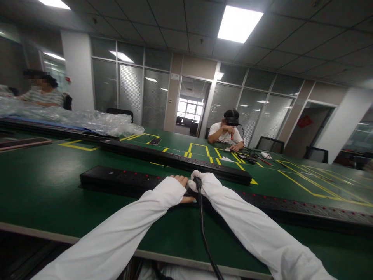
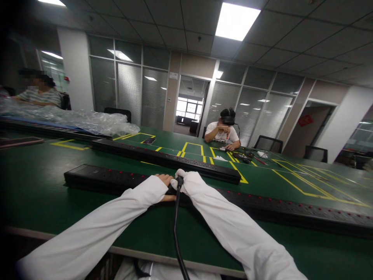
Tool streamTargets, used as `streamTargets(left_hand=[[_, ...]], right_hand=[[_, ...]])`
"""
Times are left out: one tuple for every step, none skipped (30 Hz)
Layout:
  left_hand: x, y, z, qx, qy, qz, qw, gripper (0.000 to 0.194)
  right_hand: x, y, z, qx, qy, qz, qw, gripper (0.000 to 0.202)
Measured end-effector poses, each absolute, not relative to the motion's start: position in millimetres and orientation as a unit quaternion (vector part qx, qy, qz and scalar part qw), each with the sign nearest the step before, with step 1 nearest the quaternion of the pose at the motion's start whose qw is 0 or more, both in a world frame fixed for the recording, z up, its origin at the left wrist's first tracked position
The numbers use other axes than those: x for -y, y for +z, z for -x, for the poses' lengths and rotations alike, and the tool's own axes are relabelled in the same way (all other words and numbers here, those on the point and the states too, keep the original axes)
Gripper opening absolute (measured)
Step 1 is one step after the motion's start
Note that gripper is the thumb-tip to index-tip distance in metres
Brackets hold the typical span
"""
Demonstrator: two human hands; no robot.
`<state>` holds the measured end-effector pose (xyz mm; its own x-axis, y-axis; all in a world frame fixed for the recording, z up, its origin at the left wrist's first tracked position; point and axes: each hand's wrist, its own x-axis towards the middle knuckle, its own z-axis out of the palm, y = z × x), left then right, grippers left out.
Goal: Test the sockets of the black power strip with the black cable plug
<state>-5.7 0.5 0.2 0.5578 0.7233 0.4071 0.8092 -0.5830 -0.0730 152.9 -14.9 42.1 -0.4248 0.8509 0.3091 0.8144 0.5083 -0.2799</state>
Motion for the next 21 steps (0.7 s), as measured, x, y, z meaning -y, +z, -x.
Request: streamTargets(left_hand=[[0,0,6,0.439,-0.171,0.873,0.130,0.067],[0,0,6,0.438,-0.167,0.874,0.130,0.067],[-1,1,6,0.437,-0.158,0.877,0.127,0.067],[-1,1,6,0.436,-0.148,0.879,0.123,0.068],[-2,1,7,0.435,-0.140,0.882,0.119,0.069],[-3,2,7,0.433,-0.136,0.883,0.117,0.071],[-3,2,7,0.433,-0.133,0.884,0.117,0.072],[-3,2,7,0.434,-0.134,0.883,0.118,0.072],[-3,2,8,0.433,-0.137,0.883,0.120,0.072],[-3,3,8,0.431,-0.140,0.883,0.123,0.072],[-3,3,8,0.430,-0.142,0.883,0.125,0.071],[-3,2,8,0.430,-0.143,0.883,0.126,0.071],[-2,2,8,0.431,-0.143,0.882,0.127,0.071],[-2,2,8,0.435,-0.140,0.881,0.126,0.072],[-2,2,8,0.438,-0.137,0.880,0.126,0.072],[-3,1,8,0.440,-0.134,0.879,0.124,0.072],[-3,1,7,0.441,-0.132,0.879,0.123,0.072],[-3,1,7,0.439,-0.132,0.880,0.121,0.072],[-4,0,6,0.437,-0.133,0.881,0.121,0.073],[-4,0,6,0.436,-0.135,0.882,0.120,0.073],[-4,-1,5,0.435,-0.136,0.882,0.120,0.074]], right_hand=[[13,40,-154,0.840,0.044,0.496,0.216,0.027],[10,39,-156,0.835,0.044,0.501,0.224,0.027],[8,37,-158,0.827,0.044,0.510,0.233,0.027],[5,35,-159,0.817,0.047,0.522,0.242,0.026],[3,34,-161,0.807,0.052,0.533,0.250,0.026],[2,34,-162,0.797,0.060,0.543,0.256,0.025],[1,34,-164,0.791,0.071,0.550,0.259,0.025],[1,34,-165,0.786,0.085,0.553,0.263,0.024],[1,35,-167,0.782,0.101,0.553,0.268,0.023],[1,37,-169,0.779,0.115,0.552,0.275,0.022],[2,38,-172,0.776,0.127,0.549,0.283,0.021],[3,39,-176,0.774,0.133,0.547,0.291,0.021],[4,40,-180,0.772,0.135,0.546,0.297,0.021],[5,40,-184,0.771,0.130,0.548,0.297,0.022],[5,40,-188,0.770,0.122,0.553,0.292,0.022],[5,39,-192,0.769,0.110,0.562,0.284,0.023],[6,38,-195,0.767,0.096,0.572,0.274,0.023],[7,37,-198,0.766,0.084,0.580,0.265,0.023],[7,36,-200,0.766,0.071,0.584,0.258,0.024],[8,36,-201,0.770,0.058,0.583,0.251,0.025],[10,35,-201,0.777,0.045,0.578,0.246,0.026]])
